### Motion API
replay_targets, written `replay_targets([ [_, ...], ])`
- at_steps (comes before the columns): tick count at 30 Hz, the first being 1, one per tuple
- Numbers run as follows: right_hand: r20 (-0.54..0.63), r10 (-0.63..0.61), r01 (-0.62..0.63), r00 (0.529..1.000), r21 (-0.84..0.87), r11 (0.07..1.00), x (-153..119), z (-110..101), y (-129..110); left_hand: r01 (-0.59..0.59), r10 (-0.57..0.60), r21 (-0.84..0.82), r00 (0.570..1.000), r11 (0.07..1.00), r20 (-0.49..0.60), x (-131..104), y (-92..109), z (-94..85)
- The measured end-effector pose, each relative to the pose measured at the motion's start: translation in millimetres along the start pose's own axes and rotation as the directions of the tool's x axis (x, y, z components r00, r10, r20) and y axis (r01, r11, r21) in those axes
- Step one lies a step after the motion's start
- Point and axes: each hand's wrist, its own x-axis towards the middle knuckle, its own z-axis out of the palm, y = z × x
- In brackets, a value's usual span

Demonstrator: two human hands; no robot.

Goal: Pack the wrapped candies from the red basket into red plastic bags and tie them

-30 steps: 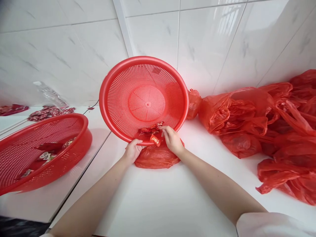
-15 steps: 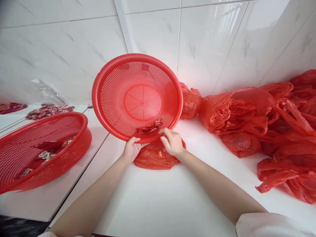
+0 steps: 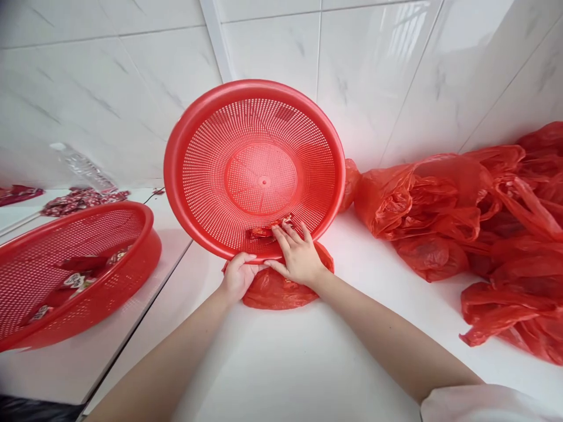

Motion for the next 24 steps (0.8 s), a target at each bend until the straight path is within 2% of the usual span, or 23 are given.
replay_targets([
  [4,-0.038,-0.046,0.048,0.998,0.057,0.997,2,-6,2,0.000,0.000,-0.029,1.000,1.000,0.000,1,1,0.4],
  [8,-0.038,-0.029,0.032,0.999,0.066,0.997,4,-8,3,0.007,-0.007,-0.036,1.000,0.999,0.007,4,0,-4.4],
  [14,-0.038,-0.066,0.069,0.997,0.069,0.995,3,-3,2,-0.020,0.020,-0.046,1.000,0.999,-0.002,6,-3,-6.4],
  [18,-0.053,-0.090,0.097,0.994,0.139,0.986,1,1,5,-0.043,0.042,-0.029,0.998,0.999,-0.037,8,2,-9.3],
  [22,-0.169,-0.128,0.172,0.977,0.278,0.945,1,2,9,-0.065,0.066,0.027,0.997,0.998,-0.046,11,9,-15.9],
  [24,-0.252,-0.051,0.139,0.966,0.346,0.928,2,1,8,-0.078,0.081,0.048,0.995,0.996,-0.059,13,12,-19.3],
])
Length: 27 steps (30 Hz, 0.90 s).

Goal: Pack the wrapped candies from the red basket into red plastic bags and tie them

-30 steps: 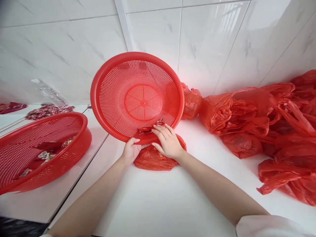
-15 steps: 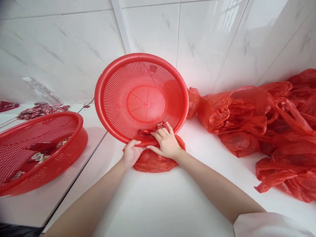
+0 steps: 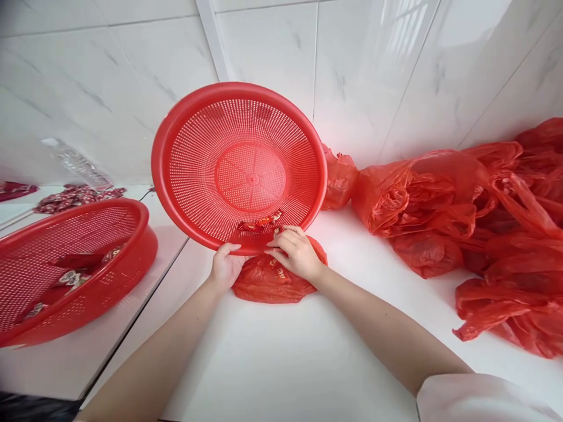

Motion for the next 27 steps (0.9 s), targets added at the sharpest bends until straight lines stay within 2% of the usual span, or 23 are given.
replay_targets([
  [2,-0.084,0.100,-0.097,0.991,0.039,0.995,0.9,1.2,-2.4,0.005,-0.005,0.008,1.000,1.000,-0.014,2.3,2.4,-3.1],
  [4,-0.108,0.204,-0.197,0.973,0.070,0.978,1.4,2.7,-4.5,0.018,-0.017,0.012,1.000,1.000,-0.022,4.3,4.4,-5.7],
  [9,-0.033,0.359,-0.353,0.933,0.130,0.927,-1.7,3.6,-3.2,0.021,-0.021,0.000,1.000,1.000,-0.023,7.4,6.1,-8.7],
  [13,0.035,0.394,-0.395,0.918,0.136,0.908,-5.1,1.1,-1.4,0.016,-0.017,-0.027,1.000,1.000,-0.015,6.6,6.2,-7.2],
  [16,0.060,0.352,-0.357,0.934,0.118,0.927,-4.6,-0.2,-2.5,0.025,-0.024,-0.049,1.000,0.999,0.016,4.8,6.3,-5.3],
  [20,0.145,0.216,-0.230,0.965,0.083,0.970,-2.3,-0.4,-3.6,0.017,-0.016,-0.045,1.000,0.999,0.020,4.2,6.1,-4.8],
  [27,0.148,-0.093,0.092,0.985,0.010,0.996,-2.8,-5.5,-5.0,0.039,-0.040,0.016,0.999,0.999,0.028,2.6,4.8,-3.1],
])
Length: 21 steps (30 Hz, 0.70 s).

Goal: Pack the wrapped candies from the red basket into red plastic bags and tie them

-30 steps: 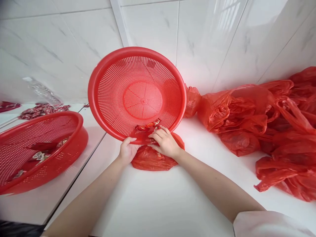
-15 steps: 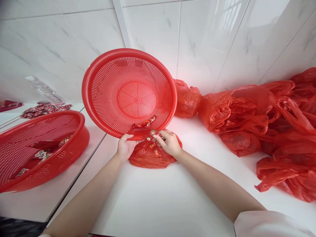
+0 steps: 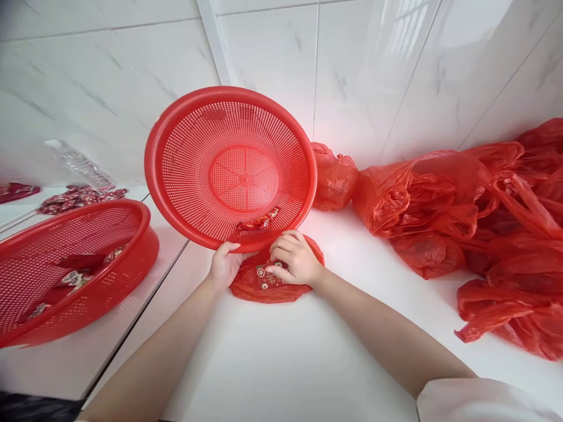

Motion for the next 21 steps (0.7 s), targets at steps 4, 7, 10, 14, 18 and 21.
replay_targets([
  [4,-0.040,0.032,-0.039,0.999,-0.214,0.976,2,-1,-8,-0.033,0.033,-0.014,0.999,0.999,0.020,-7,-4,9.1],
  [7,-0.010,0.171,-0.164,0.985,-0.331,0.929,5,2,-13,0.011,-0.011,0.008,0.999,1.000,0.034,-14,-11,16.5],
  [10,0.059,0.310,-0.274,0.949,-0.336,0.901,6,6,-15,0.063,-0.064,0.043,0.997,0.997,0.040,-18,-20,19.5],
  [14,0.139,0.340,-0.311,0.930,-0.196,0.930,6,8,-16,0.063,-0.064,0.066,0.998,0.996,0.004,-18,-26,17.2],
  [18,0.096,0.296,-0.283,0.950,-0.126,0.951,6,8,-13,0.044,-0.044,0.026,0.999,0.999,0.010,-15,-23,15.3],
  [21,0.043,0.290,-0.284,0.956,-0.109,0.952,5,10,-7,0.060,-0.060,0.002,0.998,0.998,0.033,-13,-20,15.2],
])
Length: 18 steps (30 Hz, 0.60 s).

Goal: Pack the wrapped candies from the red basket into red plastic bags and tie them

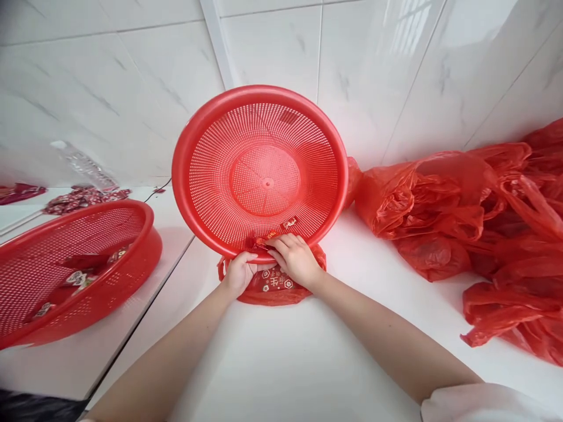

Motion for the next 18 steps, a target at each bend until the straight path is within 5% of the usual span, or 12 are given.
replay_targets([
  [7,-0.160,0.201,-0.151,0.966,0.278,0.949,8,-5,15,0.002,-0.002,0.009,1.000,1.000,-0.011,1,2,-1.5],
  [14,0.087,0.322,-0.295,0.943,0.670,0.682,12,-16,8,-0.099,0.103,0.048,0.992,0.994,-0.080,3,9,-3.5],
  [18,0.077,0.371,-0.320,0.925,0.685,0.654,11,-19,1,-0.209,0.216,0.072,0.969,0.975,-0.123,3,14,-4.0],
])
